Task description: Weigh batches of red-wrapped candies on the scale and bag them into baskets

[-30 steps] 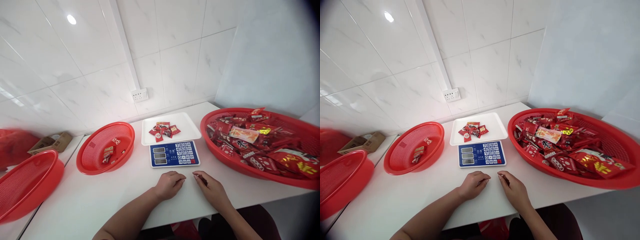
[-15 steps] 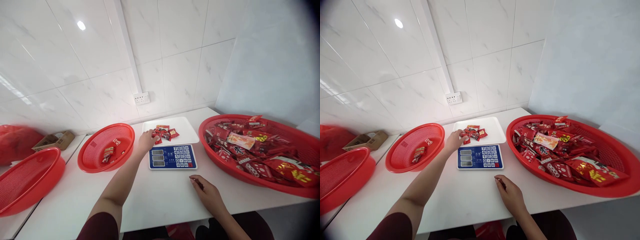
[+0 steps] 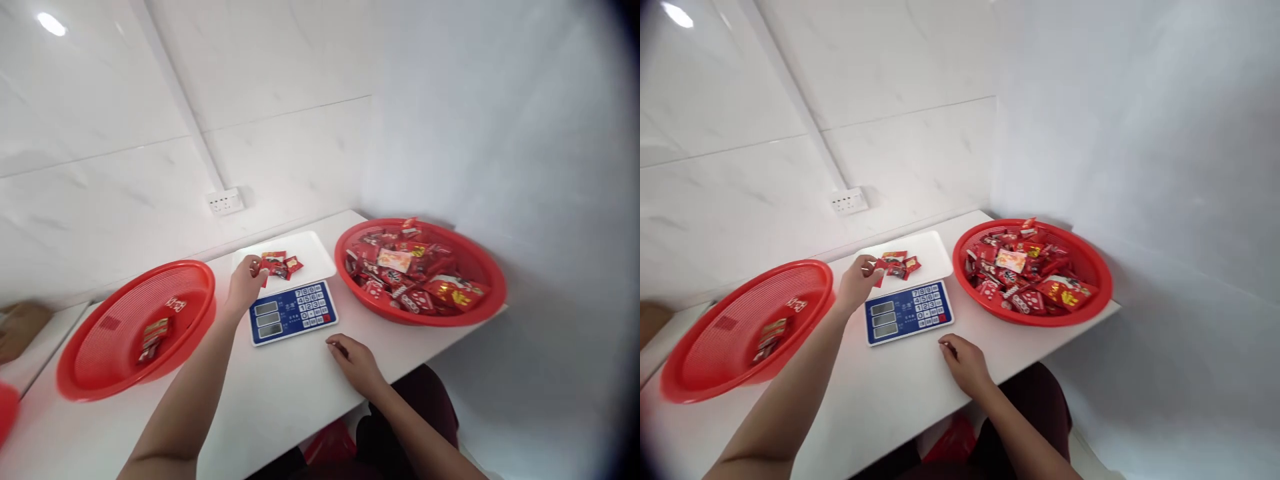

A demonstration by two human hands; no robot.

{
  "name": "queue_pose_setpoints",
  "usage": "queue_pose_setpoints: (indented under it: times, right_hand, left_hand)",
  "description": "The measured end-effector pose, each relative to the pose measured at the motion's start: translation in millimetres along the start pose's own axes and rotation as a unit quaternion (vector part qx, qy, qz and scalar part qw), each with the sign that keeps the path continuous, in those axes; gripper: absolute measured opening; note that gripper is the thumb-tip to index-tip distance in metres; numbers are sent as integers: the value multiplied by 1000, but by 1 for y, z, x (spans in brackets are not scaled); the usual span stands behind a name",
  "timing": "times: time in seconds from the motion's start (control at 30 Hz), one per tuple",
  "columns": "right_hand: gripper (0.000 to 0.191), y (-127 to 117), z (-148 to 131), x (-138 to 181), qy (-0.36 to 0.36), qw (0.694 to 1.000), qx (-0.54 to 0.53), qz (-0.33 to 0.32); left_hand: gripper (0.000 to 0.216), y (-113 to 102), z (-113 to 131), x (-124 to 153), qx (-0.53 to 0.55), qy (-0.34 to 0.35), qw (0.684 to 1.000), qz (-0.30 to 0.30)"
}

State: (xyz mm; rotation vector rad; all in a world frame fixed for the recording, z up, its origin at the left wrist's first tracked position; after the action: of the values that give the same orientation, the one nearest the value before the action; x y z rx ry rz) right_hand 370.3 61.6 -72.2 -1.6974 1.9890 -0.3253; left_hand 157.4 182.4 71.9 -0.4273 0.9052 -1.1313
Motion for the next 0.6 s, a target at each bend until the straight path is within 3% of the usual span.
queue_pose_setpoints:
  times: [0.1, 0.27, 0.43, 0.6]
  right_hand:
    - [25, -2, -1, 0, -3, 1000, 2, 3]
    - [24, -4, -1, 1, 0, 1000, -12, 1]
    - [24, -3, 0, 2, -6, 1000, -19, 1]
    - [23, -3, 2, 1, -11, 1000, -19, 2]
  left_hand:
    - [24, 14, 37, 9, 109, 44, 993, -21]
    - [22, 63, 110, 31, 180, 153, 961, -143]
    - [23, 117, 165, 41, 147, 259, 917, -265]
    - [22, 165, 190, 32, 73, 294, 914, -271]
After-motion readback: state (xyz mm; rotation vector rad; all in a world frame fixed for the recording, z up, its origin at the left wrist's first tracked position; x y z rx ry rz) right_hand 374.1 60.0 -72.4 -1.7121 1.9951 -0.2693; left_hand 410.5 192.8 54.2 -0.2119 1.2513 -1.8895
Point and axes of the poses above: each hand's wrist, its own x-axis away from the middle knuckle, its own y-axis out of the palm, z = x × y, the point moved 5 cm from there along -x, towards the middle knuckle, and after that the axes turned 10 degrees about z, right-handed, at the moved point
